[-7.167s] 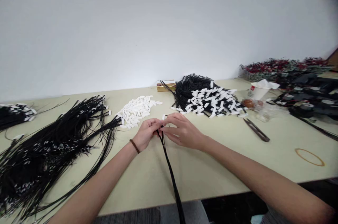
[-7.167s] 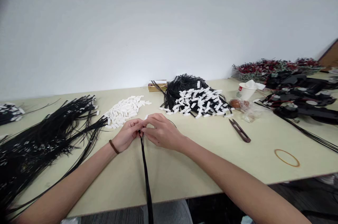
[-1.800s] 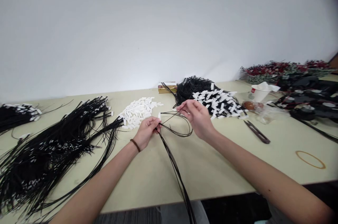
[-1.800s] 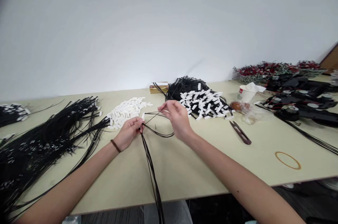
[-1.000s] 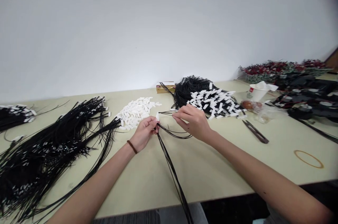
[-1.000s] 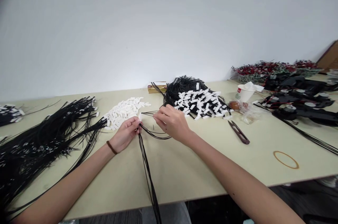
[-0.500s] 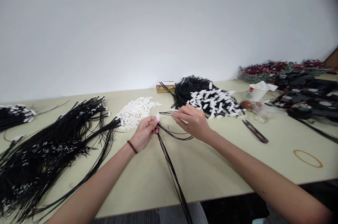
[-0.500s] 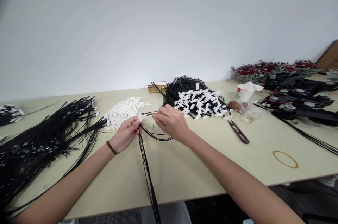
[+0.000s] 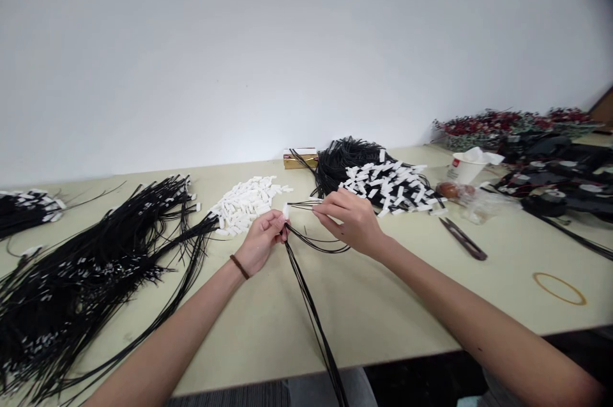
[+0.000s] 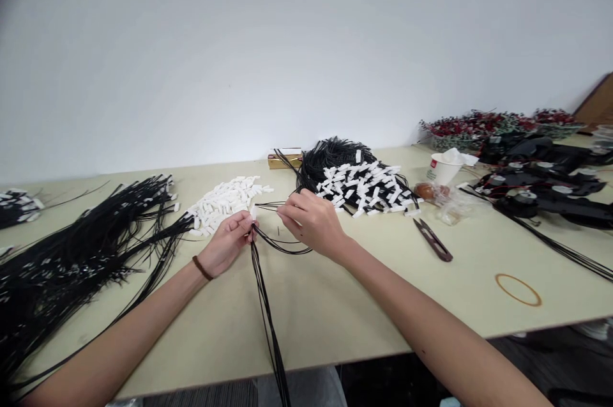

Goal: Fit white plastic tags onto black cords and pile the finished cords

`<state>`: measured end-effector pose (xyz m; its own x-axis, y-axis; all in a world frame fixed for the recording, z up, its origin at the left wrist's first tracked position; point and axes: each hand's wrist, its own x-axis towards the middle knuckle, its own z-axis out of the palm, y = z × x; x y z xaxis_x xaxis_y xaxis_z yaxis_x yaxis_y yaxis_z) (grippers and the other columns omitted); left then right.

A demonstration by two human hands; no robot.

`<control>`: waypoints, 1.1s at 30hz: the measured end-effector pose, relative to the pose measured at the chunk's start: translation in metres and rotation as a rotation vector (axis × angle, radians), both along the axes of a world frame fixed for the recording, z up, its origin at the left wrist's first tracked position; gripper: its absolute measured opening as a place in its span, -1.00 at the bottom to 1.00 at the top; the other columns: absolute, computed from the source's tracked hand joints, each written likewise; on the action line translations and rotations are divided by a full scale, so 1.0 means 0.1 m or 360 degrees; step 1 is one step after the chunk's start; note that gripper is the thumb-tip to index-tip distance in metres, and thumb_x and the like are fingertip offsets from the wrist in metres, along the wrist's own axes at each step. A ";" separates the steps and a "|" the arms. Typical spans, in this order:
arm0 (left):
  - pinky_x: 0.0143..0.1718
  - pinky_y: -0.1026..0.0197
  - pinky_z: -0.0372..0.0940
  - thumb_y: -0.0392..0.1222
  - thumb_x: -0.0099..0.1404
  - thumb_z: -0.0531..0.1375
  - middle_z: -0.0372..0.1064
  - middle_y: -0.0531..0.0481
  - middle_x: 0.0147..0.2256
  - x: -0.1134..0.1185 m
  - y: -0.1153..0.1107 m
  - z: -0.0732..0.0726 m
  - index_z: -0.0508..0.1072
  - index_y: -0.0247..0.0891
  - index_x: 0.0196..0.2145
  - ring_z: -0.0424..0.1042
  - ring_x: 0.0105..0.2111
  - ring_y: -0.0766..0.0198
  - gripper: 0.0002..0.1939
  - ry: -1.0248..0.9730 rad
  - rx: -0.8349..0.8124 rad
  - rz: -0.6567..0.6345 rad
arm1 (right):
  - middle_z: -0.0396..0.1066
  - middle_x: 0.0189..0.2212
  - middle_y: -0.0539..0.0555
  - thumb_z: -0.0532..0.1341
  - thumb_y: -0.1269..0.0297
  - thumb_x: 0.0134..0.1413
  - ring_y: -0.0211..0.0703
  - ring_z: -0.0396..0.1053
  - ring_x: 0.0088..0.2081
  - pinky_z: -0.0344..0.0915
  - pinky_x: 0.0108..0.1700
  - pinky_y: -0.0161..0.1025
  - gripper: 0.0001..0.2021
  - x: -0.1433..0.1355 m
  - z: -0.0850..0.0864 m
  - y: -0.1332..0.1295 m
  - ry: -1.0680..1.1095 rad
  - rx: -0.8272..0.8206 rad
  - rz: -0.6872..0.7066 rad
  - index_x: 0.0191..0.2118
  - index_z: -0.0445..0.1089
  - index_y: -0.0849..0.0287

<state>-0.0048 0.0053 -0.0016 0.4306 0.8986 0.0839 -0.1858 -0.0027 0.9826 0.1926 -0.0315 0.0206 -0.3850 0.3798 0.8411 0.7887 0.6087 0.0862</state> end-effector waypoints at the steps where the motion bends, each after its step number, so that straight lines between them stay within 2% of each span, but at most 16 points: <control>1: -0.54 0.36 0.09 -0.05 0.02 0.24 0.24 0.08 -0.56 0.00 0.00 0.00 0.30 -0.31 -0.49 0.16 -0.60 0.46 -0.73 0.0000 0.0002 -0.0003 | 0.33 -0.52 0.01 0.09 0.36 0.10 -0.29 0.16 -0.47 0.08 -0.45 -0.33 -0.87 0.00 0.00 0.00 -0.0002 0.0003 0.0000 -0.41 0.36 0.15; 12: -0.55 0.37 0.08 -0.07 0.04 0.23 0.25 0.07 -0.55 0.00 -0.01 0.01 0.30 -0.32 -0.49 0.17 -0.60 0.47 -0.74 0.0021 0.0041 -0.0047 | 0.33 -0.52 0.01 0.10 0.37 0.08 -0.28 0.14 -0.47 0.08 -0.45 -0.33 -0.88 -0.01 0.00 0.00 -0.0035 0.0015 -0.0009 -0.42 0.35 0.16; 18: -0.57 0.36 0.06 -0.06 0.09 0.18 0.22 0.09 -0.61 -0.01 -0.01 0.01 0.30 -0.32 -0.50 0.17 -0.61 0.44 -0.75 0.0193 0.0161 -0.0150 | 0.31 -0.45 0.04 0.10 0.34 0.07 -0.24 0.14 -0.40 0.14 -0.37 -0.31 -0.90 -0.04 0.01 -0.03 -0.0070 -0.0064 0.0056 -0.44 0.27 0.18; 24: -0.58 0.36 0.04 -0.02 0.10 0.16 0.23 0.10 -0.61 -0.02 -0.03 0.02 0.29 -0.31 -0.49 0.18 -0.63 0.45 -0.73 0.0351 0.0191 -0.0256 | 0.33 -0.23 0.12 0.04 0.39 0.10 -0.16 0.24 -0.19 0.22 -0.20 -0.21 -0.91 -0.08 -0.01 -0.03 -0.0103 -0.0356 0.0236 -0.42 0.20 0.17; 28: -0.58 0.36 0.04 -0.01 0.10 0.16 0.22 0.13 -0.61 -0.02 -0.04 0.03 0.29 -0.31 -0.48 0.18 -0.63 0.46 -0.73 0.0382 0.0176 -0.0301 | 0.31 -0.08 0.15 -0.01 0.41 0.12 -0.15 0.25 -0.07 0.23 -0.10 -0.17 -0.88 -0.12 -0.05 -0.04 0.0041 -0.0659 0.0429 -0.43 0.16 0.15; 33: -0.58 0.36 0.04 -0.03 0.11 0.16 0.20 0.13 -0.61 -0.02 -0.04 0.02 0.30 -0.32 -0.48 0.17 -0.64 0.47 -0.73 0.0377 0.0179 -0.0330 | 0.35 -0.14 0.16 -0.01 0.42 0.10 -0.19 0.31 -0.11 0.25 -0.13 -0.23 -0.84 -0.15 -0.04 -0.06 0.0236 -0.0883 0.0569 -0.48 0.14 0.15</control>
